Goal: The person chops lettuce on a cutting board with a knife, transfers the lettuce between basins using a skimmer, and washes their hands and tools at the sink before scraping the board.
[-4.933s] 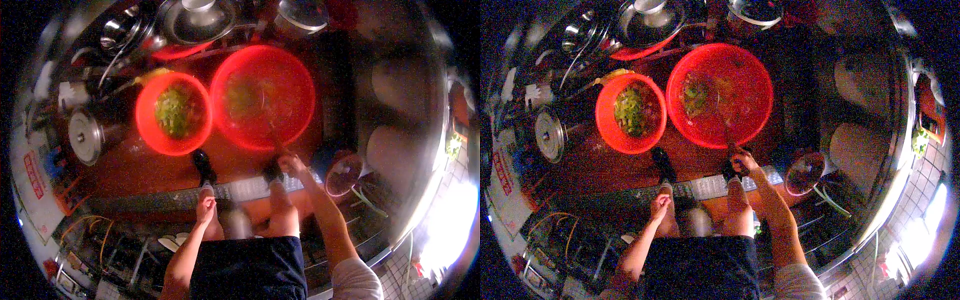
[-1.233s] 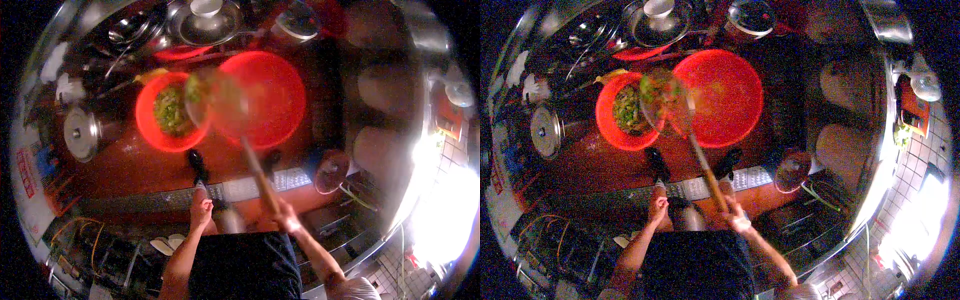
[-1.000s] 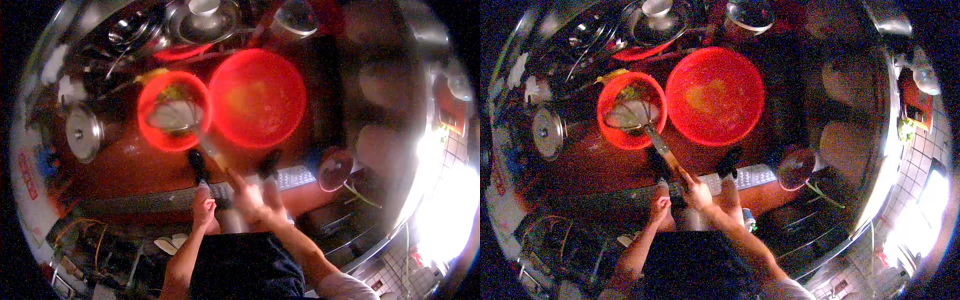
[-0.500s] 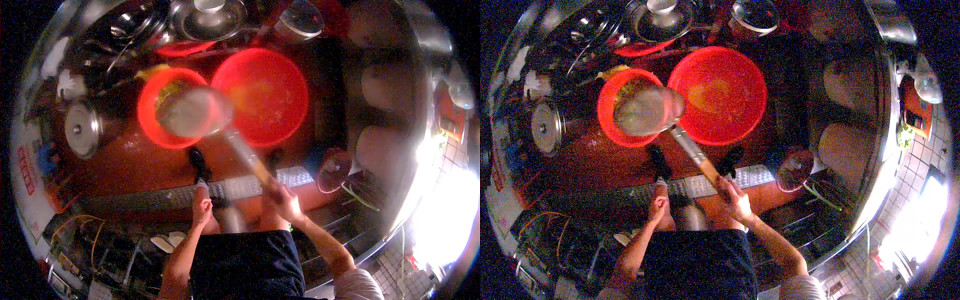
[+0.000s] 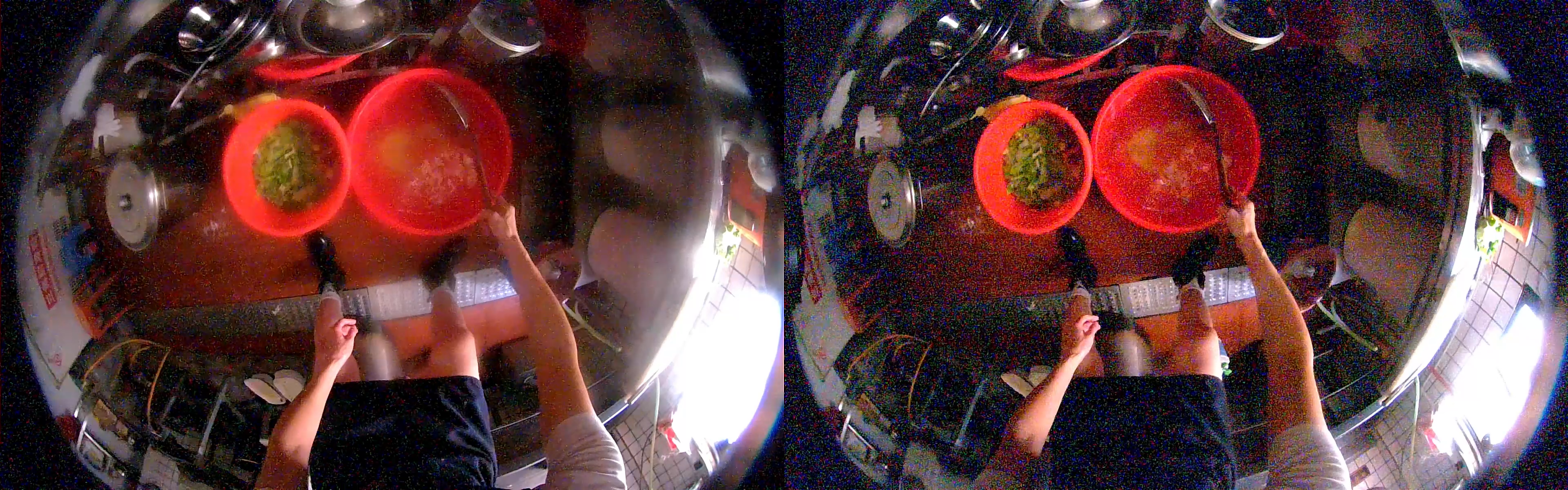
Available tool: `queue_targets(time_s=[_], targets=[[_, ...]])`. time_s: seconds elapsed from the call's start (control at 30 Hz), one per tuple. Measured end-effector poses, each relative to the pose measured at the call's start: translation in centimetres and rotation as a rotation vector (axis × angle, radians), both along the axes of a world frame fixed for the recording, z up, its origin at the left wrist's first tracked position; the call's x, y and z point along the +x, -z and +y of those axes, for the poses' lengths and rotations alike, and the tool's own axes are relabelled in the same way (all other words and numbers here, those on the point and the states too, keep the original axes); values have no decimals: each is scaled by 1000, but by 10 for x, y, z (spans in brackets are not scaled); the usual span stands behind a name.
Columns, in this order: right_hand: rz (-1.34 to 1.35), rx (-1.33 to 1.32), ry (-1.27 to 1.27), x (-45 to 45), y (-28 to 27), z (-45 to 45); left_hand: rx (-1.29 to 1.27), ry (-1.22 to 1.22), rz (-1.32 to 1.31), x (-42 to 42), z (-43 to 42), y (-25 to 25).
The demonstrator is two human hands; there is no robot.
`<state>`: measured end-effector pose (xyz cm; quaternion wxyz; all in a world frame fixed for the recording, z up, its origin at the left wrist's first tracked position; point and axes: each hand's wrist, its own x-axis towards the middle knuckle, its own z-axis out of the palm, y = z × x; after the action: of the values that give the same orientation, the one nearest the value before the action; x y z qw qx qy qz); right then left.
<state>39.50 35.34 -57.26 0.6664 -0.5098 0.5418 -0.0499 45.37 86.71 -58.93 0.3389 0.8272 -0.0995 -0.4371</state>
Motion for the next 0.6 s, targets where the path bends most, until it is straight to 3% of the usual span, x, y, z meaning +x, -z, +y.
queue_targets(time_s=[0.03, 0.1, 0.2, 0.3, 0.4, 0.5, 0.6], targets=[[-94, 173, 98, 0, 1, -3, 30, 55, -39, 7, -9, -15], [22, 177, 29, -13, 21, -9, 90, 163, -114, 36, -43, -66], [201, 62, -30, 18, -23, 2, 98, 98, -17, 19, -20, -45], [259, 288, 76, 26, -41, 2, 122, 120, -3, 22, -23, -46], [94, 478, 248, 24, -33, 7, 95, -6, 47, 23, -31, -50], [46, 490, 323, 25, -22, 24, 14, -34, 148, 1, 3, -8], [-105, 646, 316, 28, -22, 36, 46, 141, 44, 1, 6, -2]])
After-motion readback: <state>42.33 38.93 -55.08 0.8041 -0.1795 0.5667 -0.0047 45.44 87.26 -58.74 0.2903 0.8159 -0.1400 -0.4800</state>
